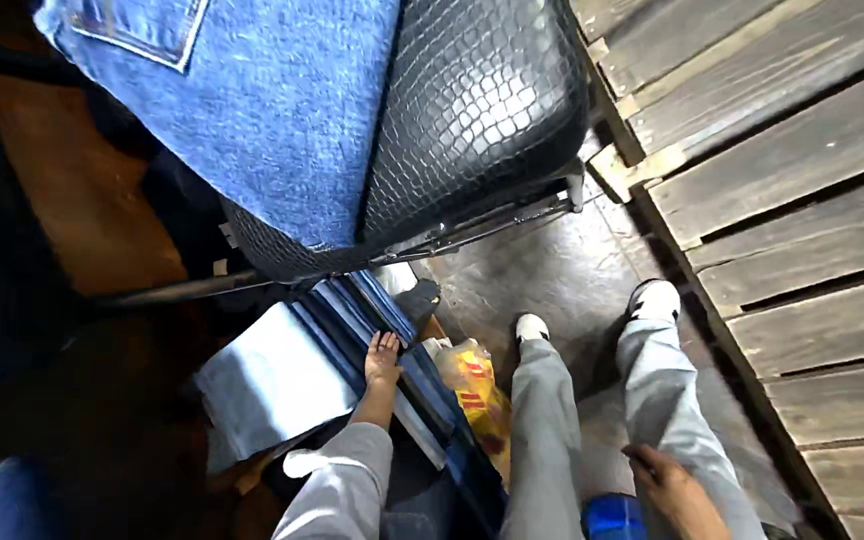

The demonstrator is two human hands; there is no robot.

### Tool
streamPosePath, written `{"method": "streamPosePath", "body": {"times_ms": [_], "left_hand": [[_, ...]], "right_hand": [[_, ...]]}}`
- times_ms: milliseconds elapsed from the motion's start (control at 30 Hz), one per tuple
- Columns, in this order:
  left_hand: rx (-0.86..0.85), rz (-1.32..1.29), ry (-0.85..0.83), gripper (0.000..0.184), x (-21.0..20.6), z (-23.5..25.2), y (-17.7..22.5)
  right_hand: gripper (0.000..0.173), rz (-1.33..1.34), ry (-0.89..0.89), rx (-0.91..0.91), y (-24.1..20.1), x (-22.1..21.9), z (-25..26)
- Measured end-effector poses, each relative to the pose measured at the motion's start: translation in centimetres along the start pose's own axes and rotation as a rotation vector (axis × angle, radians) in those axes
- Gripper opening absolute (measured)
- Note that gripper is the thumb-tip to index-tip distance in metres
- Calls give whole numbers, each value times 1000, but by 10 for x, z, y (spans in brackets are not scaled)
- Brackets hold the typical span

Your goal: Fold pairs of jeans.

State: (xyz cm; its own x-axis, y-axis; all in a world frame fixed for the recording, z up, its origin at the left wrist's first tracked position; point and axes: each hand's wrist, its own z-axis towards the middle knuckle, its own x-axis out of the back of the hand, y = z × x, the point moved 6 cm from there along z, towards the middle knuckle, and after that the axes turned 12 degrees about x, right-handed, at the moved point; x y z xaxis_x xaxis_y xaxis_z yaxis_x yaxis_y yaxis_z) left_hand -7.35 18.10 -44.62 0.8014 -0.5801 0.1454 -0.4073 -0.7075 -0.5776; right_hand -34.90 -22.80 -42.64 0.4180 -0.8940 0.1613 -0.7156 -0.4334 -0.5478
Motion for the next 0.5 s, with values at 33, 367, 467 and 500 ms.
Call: {"method": "streamPosePath", "body": {"times_ms": [33, 367, 467, 500], "left_hand": [[-9, -31, 37, 74, 0, -6, 2], [-991, -1147, 291, 43, 235, -371, 76], [-1471, -1469, 842, 65, 364, -581, 1], [-1582, -1499, 1047, 66, 391, -656, -30]], "right_hand": [[32, 39, 32, -11, 1, -7, -1], [34, 465, 834, 496, -113, 254, -157], [33, 243, 1154, 1034, -204, 399, -359], [32, 155, 1196, 1202, -233, 426, -436]]}}
